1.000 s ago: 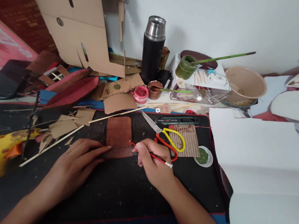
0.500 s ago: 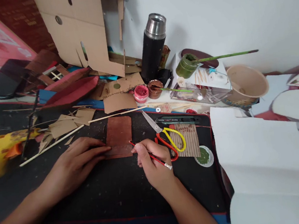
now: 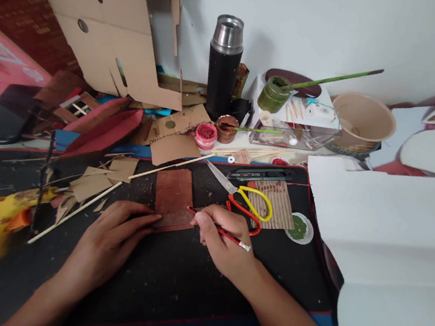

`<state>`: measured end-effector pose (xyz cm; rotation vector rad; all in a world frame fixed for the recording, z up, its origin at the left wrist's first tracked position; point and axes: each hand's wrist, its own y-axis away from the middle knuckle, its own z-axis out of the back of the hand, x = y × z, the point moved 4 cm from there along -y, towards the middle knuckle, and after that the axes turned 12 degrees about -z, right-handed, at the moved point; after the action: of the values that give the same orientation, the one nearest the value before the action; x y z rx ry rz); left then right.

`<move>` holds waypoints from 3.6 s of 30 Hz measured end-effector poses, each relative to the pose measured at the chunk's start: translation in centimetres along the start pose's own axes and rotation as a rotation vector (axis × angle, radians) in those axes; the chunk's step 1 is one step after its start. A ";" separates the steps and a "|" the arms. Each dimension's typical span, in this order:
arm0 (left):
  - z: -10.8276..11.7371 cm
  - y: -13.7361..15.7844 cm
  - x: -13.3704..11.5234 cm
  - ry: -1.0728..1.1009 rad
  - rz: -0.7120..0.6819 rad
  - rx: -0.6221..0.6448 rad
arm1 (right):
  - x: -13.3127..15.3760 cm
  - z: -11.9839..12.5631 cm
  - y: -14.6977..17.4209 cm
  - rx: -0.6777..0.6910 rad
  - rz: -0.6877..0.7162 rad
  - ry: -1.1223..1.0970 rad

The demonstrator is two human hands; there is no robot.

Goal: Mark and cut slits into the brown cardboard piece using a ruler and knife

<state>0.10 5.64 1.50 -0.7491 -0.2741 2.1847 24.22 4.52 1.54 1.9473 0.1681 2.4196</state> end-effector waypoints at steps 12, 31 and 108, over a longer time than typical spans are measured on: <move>0.0 -0.1 -0.1 0.000 -0.009 -0.005 | 0.0 0.0 0.0 0.003 0.005 0.023; 0.0 0.0 0.2 0.031 0.022 -0.006 | 0.0 0.0 0.1 0.004 0.024 0.075; -0.1 0.0 0.0 0.060 -0.029 -0.074 | -0.1 -0.8 -2.0 0.008 -0.269 -0.169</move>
<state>0.13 5.68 1.43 -0.8448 -0.3350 2.1310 23.38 6.49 1.06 1.9748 0.4058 2.0822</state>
